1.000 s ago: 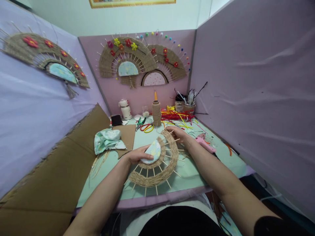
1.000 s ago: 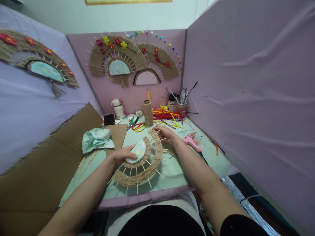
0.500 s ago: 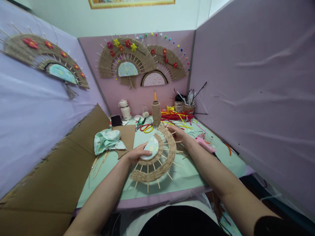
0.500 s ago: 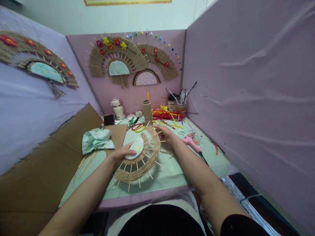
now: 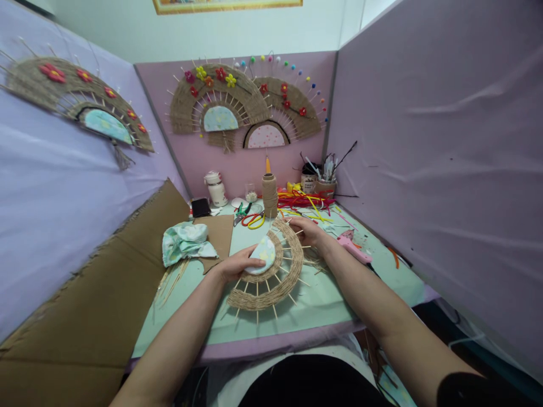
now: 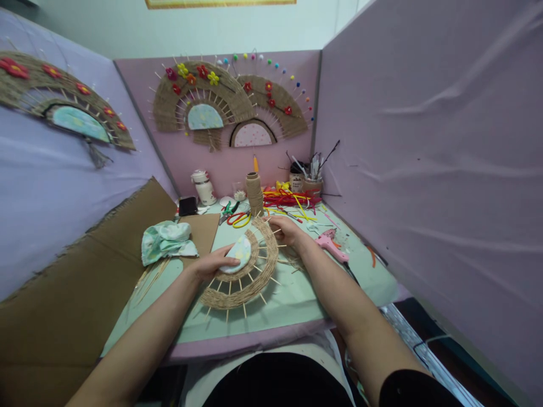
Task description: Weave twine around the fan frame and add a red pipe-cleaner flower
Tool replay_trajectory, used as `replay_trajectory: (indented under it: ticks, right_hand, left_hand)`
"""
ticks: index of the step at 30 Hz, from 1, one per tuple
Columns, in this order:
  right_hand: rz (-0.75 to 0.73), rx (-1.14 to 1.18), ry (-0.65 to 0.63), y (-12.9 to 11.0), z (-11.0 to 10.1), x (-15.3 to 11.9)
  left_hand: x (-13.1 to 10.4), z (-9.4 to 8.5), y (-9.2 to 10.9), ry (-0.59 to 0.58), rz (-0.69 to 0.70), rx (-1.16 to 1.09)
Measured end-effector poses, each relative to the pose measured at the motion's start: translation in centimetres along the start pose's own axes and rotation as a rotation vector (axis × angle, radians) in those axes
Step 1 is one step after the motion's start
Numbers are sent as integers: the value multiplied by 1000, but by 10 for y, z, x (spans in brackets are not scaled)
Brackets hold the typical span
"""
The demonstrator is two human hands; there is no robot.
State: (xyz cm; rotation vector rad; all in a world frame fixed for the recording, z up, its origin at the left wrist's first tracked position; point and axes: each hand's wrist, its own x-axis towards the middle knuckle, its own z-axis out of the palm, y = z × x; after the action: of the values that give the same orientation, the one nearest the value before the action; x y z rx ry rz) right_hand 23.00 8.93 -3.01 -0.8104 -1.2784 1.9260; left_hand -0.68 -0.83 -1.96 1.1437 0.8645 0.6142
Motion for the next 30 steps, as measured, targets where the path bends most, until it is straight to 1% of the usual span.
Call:
replay_trajectory:
  ticks: [7,14,17,21,25,27,30]
  right_hand:
    - [-116,-105,119,-4,-1,-2]
    - [-255,-337,317,1,6,-4]
    - [-321,-435,379,2,8,-3]
    - [-409,-539,420,2,8,0]
    - [-465,-617,461,1,9,-1]
    - [-486,-641,464,1,9,-1]
    - [-508,-665,435,2,9,-2]
  left_hand:
    - [2,-3,-1,1,-13,24]
    - [4,-2,-3,-2,-9,45]
    - [4,-1,-3,17,-20,47]
    - [5,-1,-3,37,-33,54]
    - [5,0,-3,51,-33,53]
    - [5,1,-2,66,-29,53]
    - [4,2,-1,75,-26,50]
